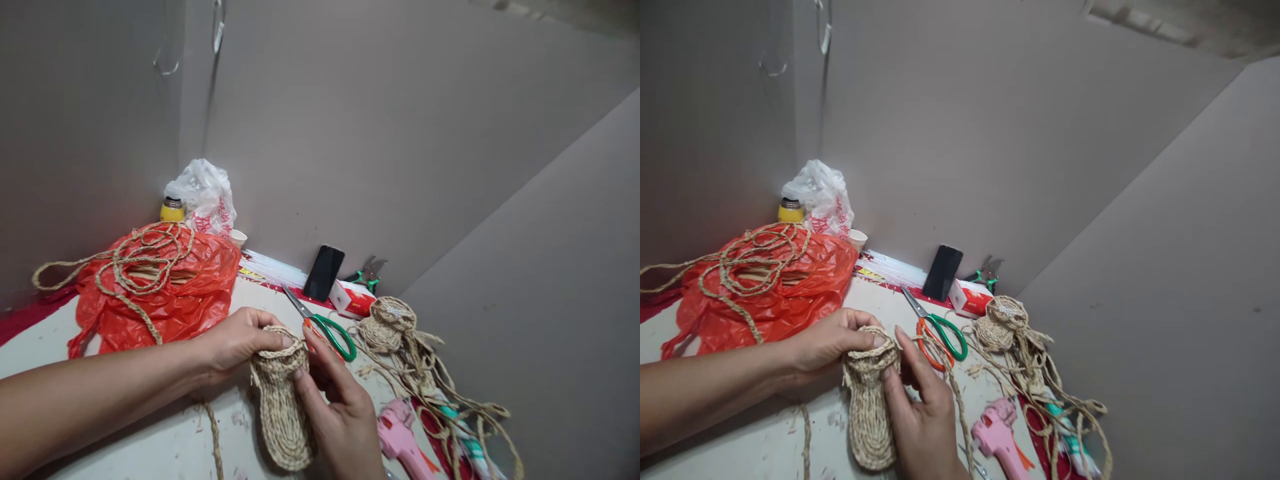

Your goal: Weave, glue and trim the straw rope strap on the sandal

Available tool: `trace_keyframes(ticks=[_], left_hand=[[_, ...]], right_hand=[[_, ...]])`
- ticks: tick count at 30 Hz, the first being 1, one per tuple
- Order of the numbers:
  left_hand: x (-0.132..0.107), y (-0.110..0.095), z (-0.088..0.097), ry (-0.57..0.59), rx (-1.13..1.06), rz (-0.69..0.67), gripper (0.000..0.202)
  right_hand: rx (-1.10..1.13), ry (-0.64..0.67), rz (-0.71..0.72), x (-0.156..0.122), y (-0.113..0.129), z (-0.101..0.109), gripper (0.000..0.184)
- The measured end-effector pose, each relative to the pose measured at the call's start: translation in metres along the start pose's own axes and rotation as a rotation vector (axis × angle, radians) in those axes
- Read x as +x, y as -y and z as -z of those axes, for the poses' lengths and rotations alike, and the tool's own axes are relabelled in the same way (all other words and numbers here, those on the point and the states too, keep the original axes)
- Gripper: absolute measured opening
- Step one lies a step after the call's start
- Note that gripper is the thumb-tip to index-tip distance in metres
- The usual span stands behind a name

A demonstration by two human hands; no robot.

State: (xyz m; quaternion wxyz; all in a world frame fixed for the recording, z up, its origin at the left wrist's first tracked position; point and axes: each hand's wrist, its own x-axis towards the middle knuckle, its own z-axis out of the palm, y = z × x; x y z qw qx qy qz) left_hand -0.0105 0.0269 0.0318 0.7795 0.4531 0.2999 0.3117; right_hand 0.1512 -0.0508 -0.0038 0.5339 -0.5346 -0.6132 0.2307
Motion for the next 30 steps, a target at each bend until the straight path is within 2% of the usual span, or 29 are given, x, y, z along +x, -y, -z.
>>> trace_keyframes(ticks=[2,4,13,18,20,23,26,30], left_hand=[[0.001,0.002,0.001,-0.006,-0.01,-0.008,0.031],[0.001,0.003,0.002,-0.014,-0.013,-0.012,0.032],[-0.005,-0.003,-0.003,-0.024,0.036,-0.028,0.031],[0.0,-0.006,0.002,-0.013,0.047,-0.035,0.028],[0.001,-0.009,0.004,-0.011,0.05,-0.041,0.027],[0.001,-0.011,0.005,0.008,0.076,-0.045,0.025],[-0.001,-0.011,0.004,0.037,0.12,-0.033,0.024],[-0.003,-0.009,0.002,0.06,0.137,0.003,0.023]], right_hand=[[-0.055,0.057,0.076,0.003,0.003,0.002,0.039],[-0.08,0.082,0.093,0.006,0.005,0.003,0.037],[0.081,0.154,-0.061,0.002,0.004,0.0,0.032],[0.272,0.202,-0.162,-0.001,0.005,0.005,0.049],[0.41,0.146,-0.207,0.002,0.008,0.008,0.052],[0.533,0.006,-0.297,0.009,0.011,0.009,0.037],[0.499,0.023,-0.387,0.014,0.01,0.007,0.029],[0.469,0.052,-0.43,0.018,0.007,0.005,0.026]])
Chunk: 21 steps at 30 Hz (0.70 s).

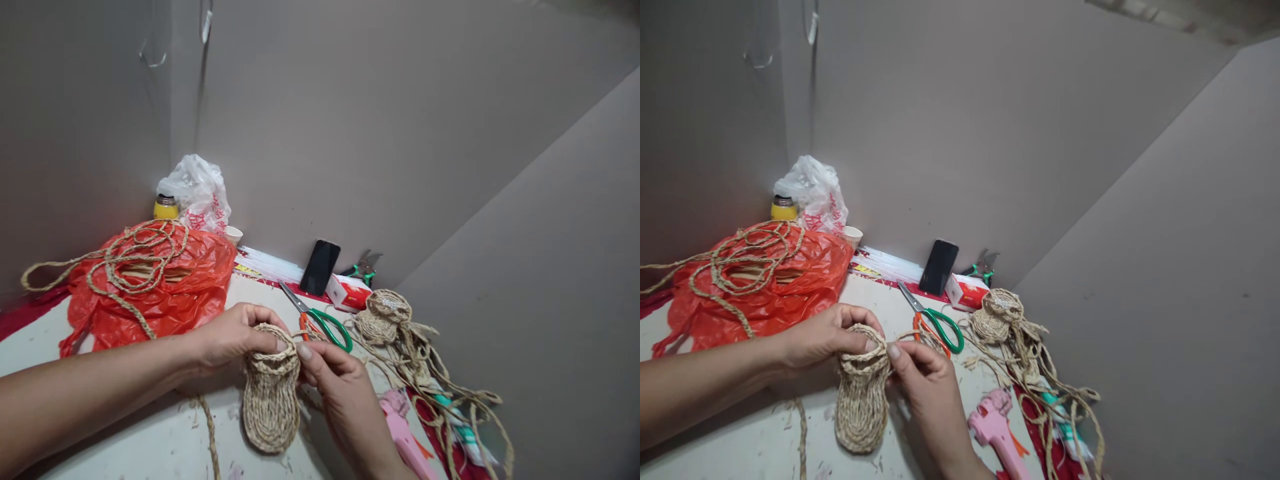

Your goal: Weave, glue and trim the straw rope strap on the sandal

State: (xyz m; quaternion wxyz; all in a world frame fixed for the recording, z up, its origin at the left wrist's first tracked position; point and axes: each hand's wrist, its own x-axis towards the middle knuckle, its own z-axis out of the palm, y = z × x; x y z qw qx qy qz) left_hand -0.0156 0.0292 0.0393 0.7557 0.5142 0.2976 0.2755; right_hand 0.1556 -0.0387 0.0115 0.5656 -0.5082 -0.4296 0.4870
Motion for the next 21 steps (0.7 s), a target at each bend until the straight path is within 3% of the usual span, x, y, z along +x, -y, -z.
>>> trace_keyframes(ticks=[12,17,21], left_hand=[[0.0,0.011,-0.003,-0.005,-0.098,0.058,0.031],[0.001,0.007,-0.005,-0.026,-0.145,0.049,0.024],[0.003,0.003,-0.002,-0.106,-0.178,0.022,0.019]], right_hand=[[0.42,0.206,-0.347,0.0,0.001,-0.002,0.02],[0.395,0.208,-0.289,-0.001,0.006,-0.003,0.019],[0.138,0.123,-0.115,-0.004,0.007,-0.005,0.035]])
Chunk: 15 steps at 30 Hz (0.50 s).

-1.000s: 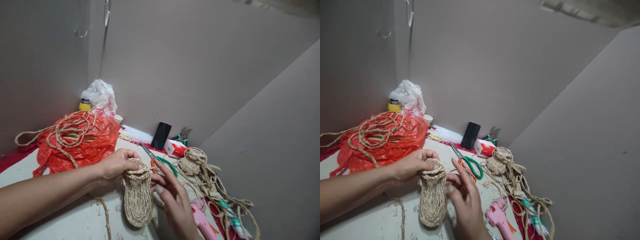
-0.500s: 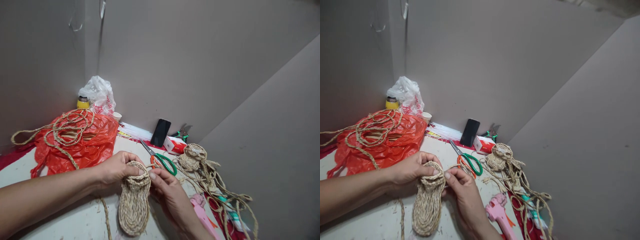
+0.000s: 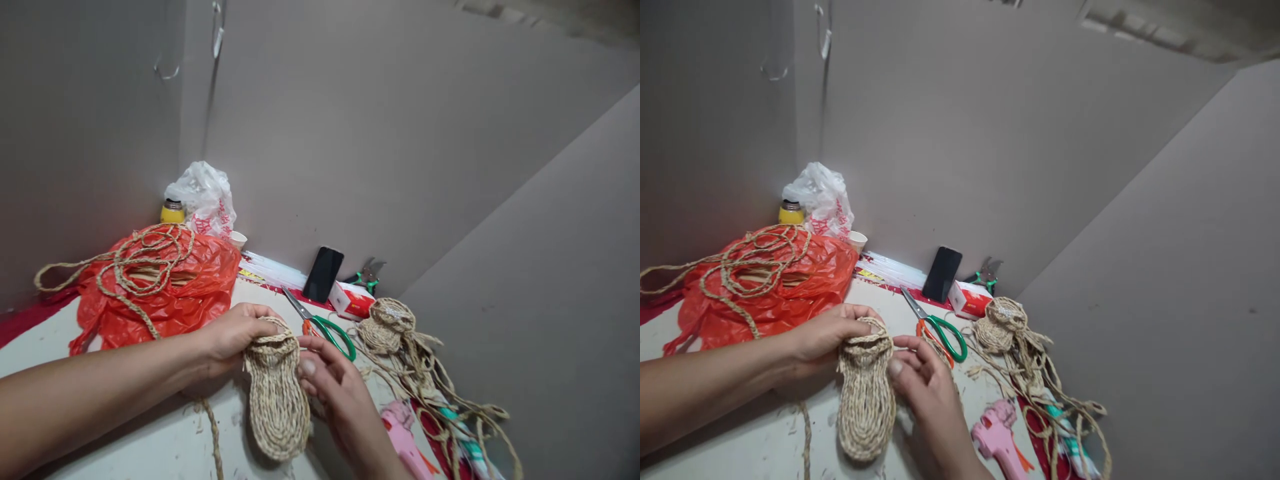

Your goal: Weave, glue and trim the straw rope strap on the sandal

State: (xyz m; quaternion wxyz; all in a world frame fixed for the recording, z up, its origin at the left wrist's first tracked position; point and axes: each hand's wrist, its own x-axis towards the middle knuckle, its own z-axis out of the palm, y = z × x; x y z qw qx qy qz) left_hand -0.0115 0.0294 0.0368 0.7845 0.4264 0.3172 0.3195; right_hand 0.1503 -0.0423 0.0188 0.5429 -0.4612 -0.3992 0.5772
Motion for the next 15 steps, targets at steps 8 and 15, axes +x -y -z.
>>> trace_keyframes(ticks=[8,15], left_hand=[[-0.001,-0.005,0.0,0.045,-0.073,-0.043,0.022],[-0.003,0.012,-0.003,0.213,-0.101,-0.115,0.051]], right_hand=[[-0.005,-0.107,0.015,0.004,-0.011,-0.002,0.032],[0.265,-0.086,-0.039,0.006,-0.007,-0.001,0.024]])
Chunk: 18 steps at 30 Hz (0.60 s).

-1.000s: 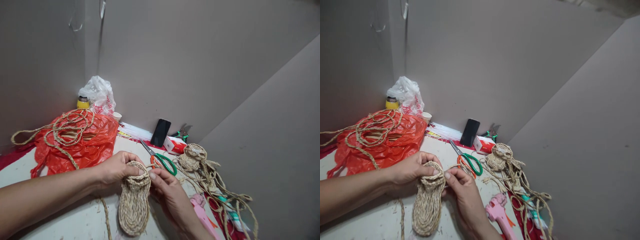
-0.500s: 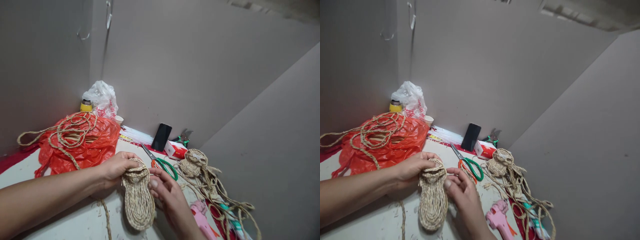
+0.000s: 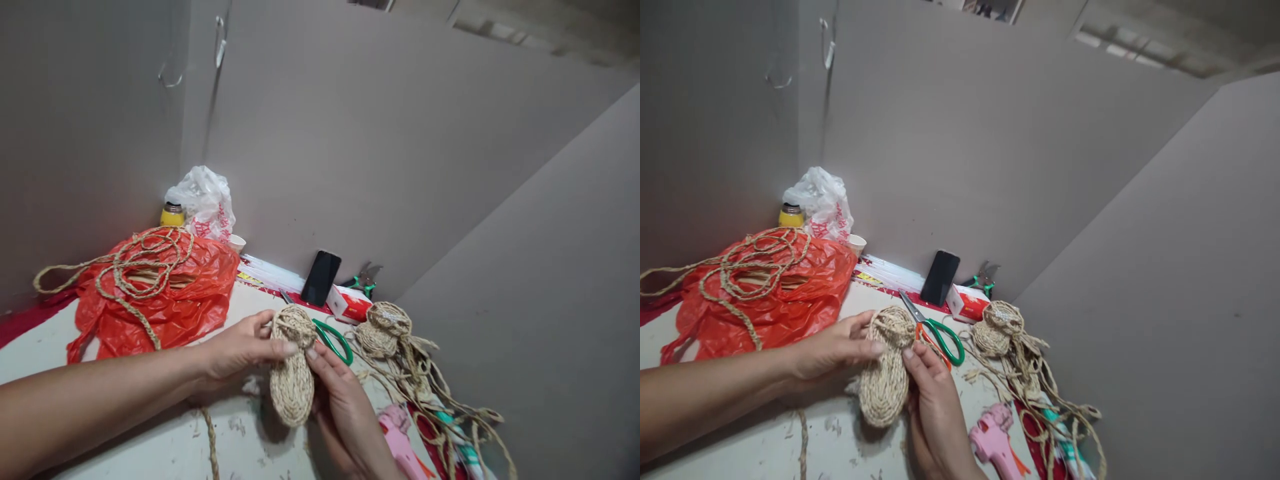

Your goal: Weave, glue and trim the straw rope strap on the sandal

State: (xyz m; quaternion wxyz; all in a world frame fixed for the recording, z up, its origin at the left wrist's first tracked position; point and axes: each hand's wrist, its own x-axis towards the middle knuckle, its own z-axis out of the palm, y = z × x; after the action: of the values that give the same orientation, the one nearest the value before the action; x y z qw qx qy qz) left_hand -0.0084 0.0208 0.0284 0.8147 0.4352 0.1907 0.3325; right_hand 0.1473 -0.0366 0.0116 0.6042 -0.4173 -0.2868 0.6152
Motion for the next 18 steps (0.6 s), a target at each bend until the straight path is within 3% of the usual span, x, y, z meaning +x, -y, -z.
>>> trace_keyframes(ticks=[2,5,7,11,18], left_hand=[[-0.001,0.011,-0.002,-0.017,-0.003,0.009,0.055],[-0.001,0.021,-0.004,-0.099,0.008,0.044,0.036],[-0.001,0.023,-0.005,-0.169,0.016,0.053,0.027],[0.002,0.022,-0.004,-0.257,0.073,-0.006,0.022],[-0.001,0.026,-0.006,-0.217,0.149,-0.036,0.028]], right_hand=[[-0.008,0.01,-0.027,0.0,-0.004,0.0,0.024],[-0.112,0.024,-0.057,0.002,-0.012,0.002,0.028],[-0.275,0.008,0.001,0.004,-0.015,0.006,0.031],[-0.777,-0.075,0.348,0.006,-0.013,0.018,0.026],[-1.413,-0.065,0.804,0.004,-0.015,0.029,0.011]])
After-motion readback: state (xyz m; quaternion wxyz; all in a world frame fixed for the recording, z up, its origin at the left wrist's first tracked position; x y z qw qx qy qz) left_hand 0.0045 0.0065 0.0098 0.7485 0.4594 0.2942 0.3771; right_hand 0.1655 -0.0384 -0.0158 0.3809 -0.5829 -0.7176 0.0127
